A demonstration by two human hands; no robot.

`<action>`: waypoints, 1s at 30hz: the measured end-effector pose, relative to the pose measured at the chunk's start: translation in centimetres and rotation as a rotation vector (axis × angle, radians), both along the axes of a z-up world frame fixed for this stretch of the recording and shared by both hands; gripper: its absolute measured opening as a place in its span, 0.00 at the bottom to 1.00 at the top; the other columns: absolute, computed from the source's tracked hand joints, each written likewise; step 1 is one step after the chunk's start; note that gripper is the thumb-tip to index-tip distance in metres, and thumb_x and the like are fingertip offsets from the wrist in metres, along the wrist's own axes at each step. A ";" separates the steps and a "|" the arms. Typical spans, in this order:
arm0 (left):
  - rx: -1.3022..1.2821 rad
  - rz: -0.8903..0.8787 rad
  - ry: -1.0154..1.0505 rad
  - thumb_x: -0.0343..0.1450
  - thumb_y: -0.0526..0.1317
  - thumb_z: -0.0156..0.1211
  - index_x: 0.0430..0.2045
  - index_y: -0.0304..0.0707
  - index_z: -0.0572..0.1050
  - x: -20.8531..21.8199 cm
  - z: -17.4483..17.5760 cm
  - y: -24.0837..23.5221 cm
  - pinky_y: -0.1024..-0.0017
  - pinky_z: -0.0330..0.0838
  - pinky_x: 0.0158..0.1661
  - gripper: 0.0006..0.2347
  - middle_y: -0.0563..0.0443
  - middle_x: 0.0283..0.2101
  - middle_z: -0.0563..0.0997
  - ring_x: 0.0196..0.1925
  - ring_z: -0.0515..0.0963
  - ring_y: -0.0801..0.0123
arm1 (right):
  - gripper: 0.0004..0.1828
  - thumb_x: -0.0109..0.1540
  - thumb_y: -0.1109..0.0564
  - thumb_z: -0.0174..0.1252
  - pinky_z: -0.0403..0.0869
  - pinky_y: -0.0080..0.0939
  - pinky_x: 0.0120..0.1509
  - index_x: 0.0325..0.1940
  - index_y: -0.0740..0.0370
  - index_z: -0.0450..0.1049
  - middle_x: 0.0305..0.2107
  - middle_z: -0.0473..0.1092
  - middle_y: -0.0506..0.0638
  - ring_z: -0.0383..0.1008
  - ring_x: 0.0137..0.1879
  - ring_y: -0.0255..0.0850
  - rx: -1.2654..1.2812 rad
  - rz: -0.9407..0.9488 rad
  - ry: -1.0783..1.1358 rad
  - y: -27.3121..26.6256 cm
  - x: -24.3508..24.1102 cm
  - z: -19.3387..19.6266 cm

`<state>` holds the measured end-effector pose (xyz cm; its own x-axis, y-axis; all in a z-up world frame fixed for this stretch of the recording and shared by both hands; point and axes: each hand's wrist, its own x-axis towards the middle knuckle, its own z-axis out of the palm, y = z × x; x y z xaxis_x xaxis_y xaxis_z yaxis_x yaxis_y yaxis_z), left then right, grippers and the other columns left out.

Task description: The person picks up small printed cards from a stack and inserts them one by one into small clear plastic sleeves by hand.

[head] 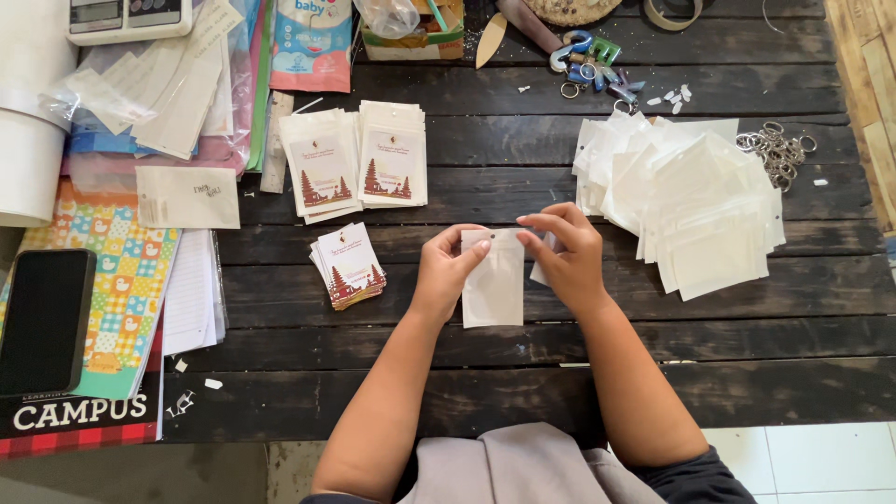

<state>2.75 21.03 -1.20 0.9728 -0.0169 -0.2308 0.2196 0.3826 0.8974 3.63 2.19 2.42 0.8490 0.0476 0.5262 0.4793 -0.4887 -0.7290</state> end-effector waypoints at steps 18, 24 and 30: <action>-0.375 -0.252 0.187 0.77 0.57 0.46 0.47 0.40 0.81 -1.5 6.1 -0.8 0.74 0.79 0.41 0.22 0.48 0.35 0.85 0.34 0.83 0.74 | 0.02 0.61 0.54 0.68 0.70 0.33 0.40 0.35 0.45 0.82 0.29 0.78 0.36 0.75 0.30 0.39 -0.184 0.008 -0.158 0.8 -0.4 -0.5; -0.464 -0.365 0.288 0.75 0.64 0.47 0.42 0.41 0.84 -1.7 5.5 -0.9 0.74 0.80 0.42 0.27 0.52 0.34 0.86 0.34 0.85 0.75 | 0.07 0.58 0.64 0.68 0.72 0.42 0.35 0.33 0.53 0.80 0.35 0.79 0.44 0.72 0.26 0.44 -0.202 -0.009 -0.248 2.0 -0.7 1.1; -0.452 -0.352 0.192 0.77 0.63 0.40 0.56 0.42 0.75 -1.1 2.8 -0.8 0.65 0.81 0.49 0.28 0.48 0.42 0.85 0.42 0.85 0.68 | 0.08 0.56 0.65 0.68 0.72 0.40 0.34 0.33 0.53 0.79 0.36 0.75 0.46 0.69 0.25 0.43 -0.146 0.033 -0.233 1.7 -0.7 0.2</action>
<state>1.68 20.22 1.60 0.8326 -0.4680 -0.2962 0.5442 0.5916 0.5949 2.90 3.93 2.65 0.7028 0.1624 0.6926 0.6428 -0.5620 -0.5205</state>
